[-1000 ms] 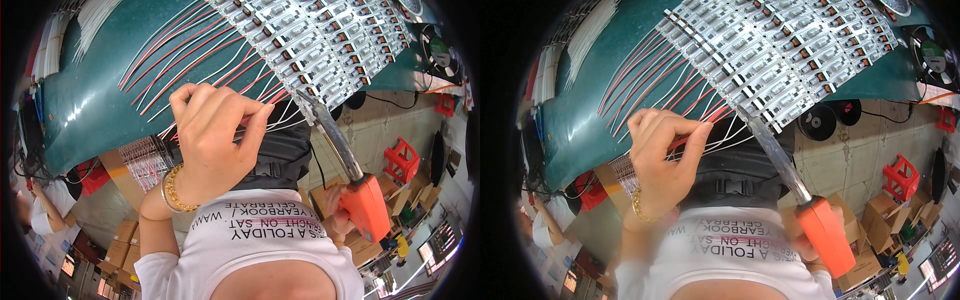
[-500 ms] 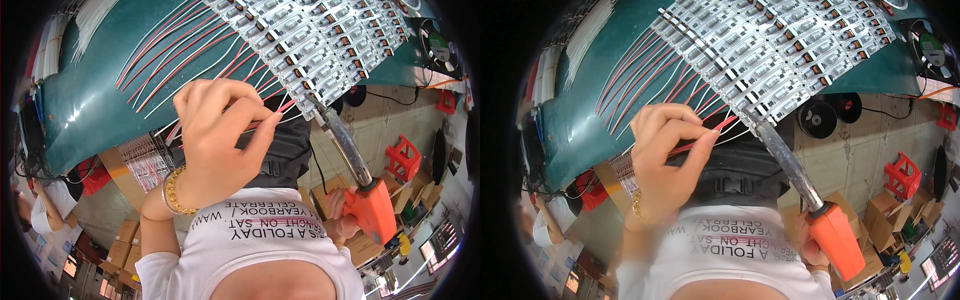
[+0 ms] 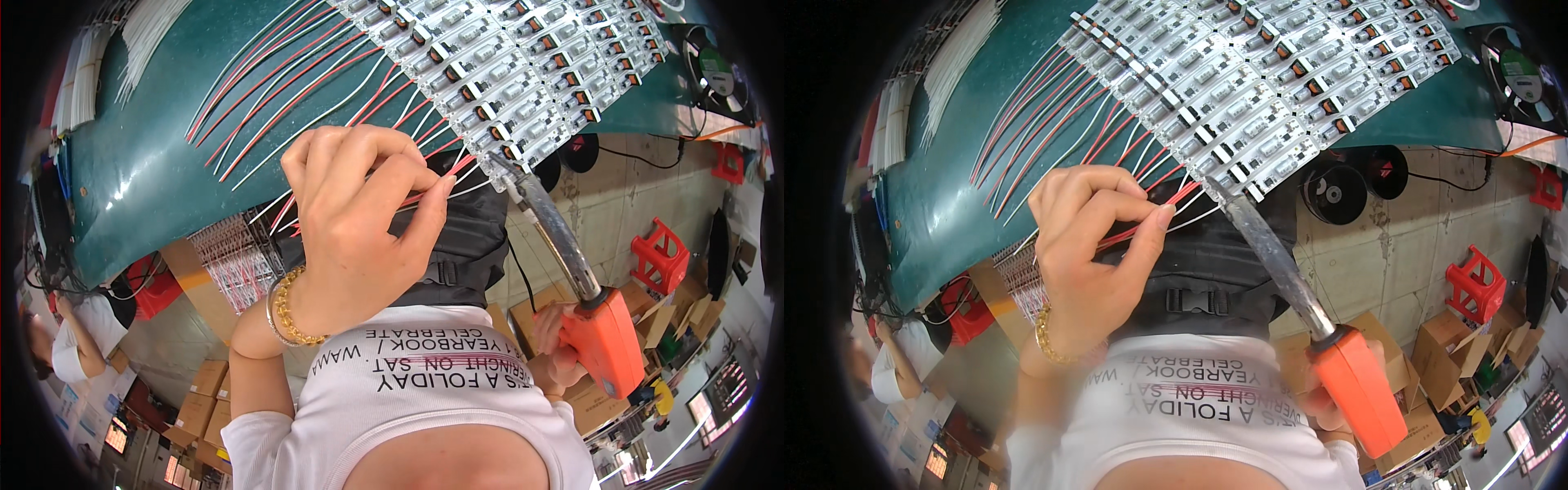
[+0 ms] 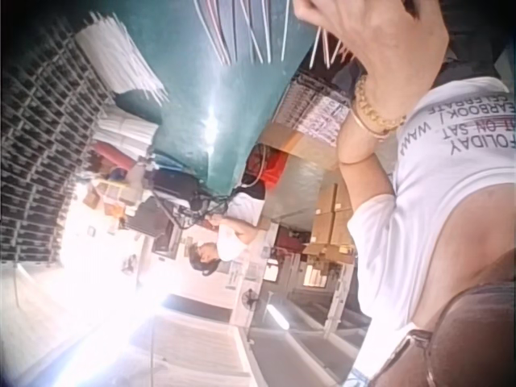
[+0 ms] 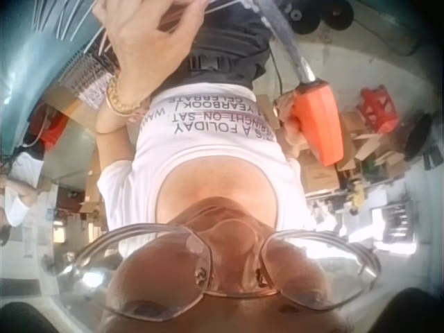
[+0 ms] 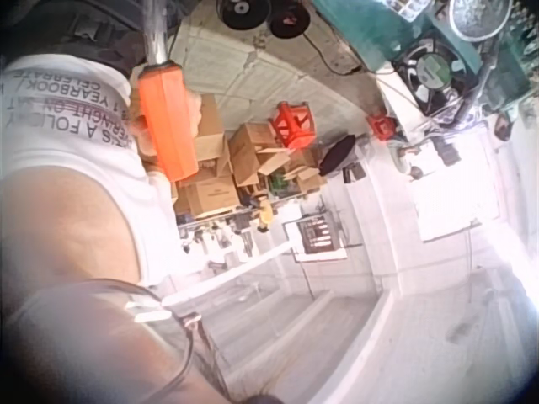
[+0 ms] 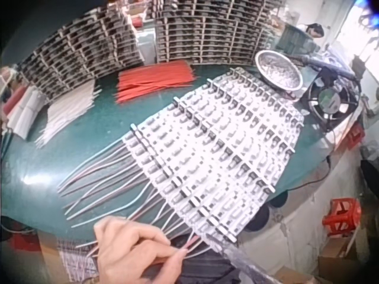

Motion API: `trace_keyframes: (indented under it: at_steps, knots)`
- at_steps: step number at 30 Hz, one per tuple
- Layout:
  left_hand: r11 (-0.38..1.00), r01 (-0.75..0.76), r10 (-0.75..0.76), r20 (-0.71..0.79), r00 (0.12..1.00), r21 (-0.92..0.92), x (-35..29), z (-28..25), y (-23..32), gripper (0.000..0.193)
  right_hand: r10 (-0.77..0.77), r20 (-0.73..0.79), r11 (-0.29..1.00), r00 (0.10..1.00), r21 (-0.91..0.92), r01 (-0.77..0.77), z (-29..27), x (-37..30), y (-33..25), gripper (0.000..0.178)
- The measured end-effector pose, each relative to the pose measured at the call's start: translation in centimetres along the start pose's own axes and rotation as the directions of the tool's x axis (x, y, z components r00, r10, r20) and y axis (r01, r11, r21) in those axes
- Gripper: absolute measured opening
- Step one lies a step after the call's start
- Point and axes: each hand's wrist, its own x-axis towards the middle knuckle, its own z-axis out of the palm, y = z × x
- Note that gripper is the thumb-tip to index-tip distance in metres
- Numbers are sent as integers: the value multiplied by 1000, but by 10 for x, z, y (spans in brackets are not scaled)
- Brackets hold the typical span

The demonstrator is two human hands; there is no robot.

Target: The person uses a soldering iron to attach red and white wires to a grid of electronic components on a workbench. They repeatedly pick up individual wires, position them against the component terminals, and apply the soldering iron to secure the connections.

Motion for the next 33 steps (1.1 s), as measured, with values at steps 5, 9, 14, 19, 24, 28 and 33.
trace_keyframes:
  at_steps: [5,9,14,19,24,28,33]
  knots:
    - [1000,1,-1,2,1000,8,0,-1,-2,13,-302,-5,928,953,229,295,4,3,37,79]
    - [999,-9,8,-37,999,-36,-3,2,-8,16,-263,-9,889,965,386,246,6,5,29,72]
    - [996,22,-17,72,997,-83,0,-10,4,10,-1,-16,921,1000,390,8,4,4,-7,59]
    - [999,-30,33,87,996,-29,-1,1,5,10,-209,-160,905,965,342,253,12,-3,21,55]
    - [1000,-11,12,60,998,-1,-4,1,4,10,54,-8,992,999,118,-52,2,-14,15,52]
    - [1000,-28,28,54,998,6,-4,3,5,10,-196,-124,946,973,237,221,12,3,17,56]
    - [999,-32,31,40,999,13,-4,3,4,10,-155,-158,928,975,316,198,15,-8,37,59]
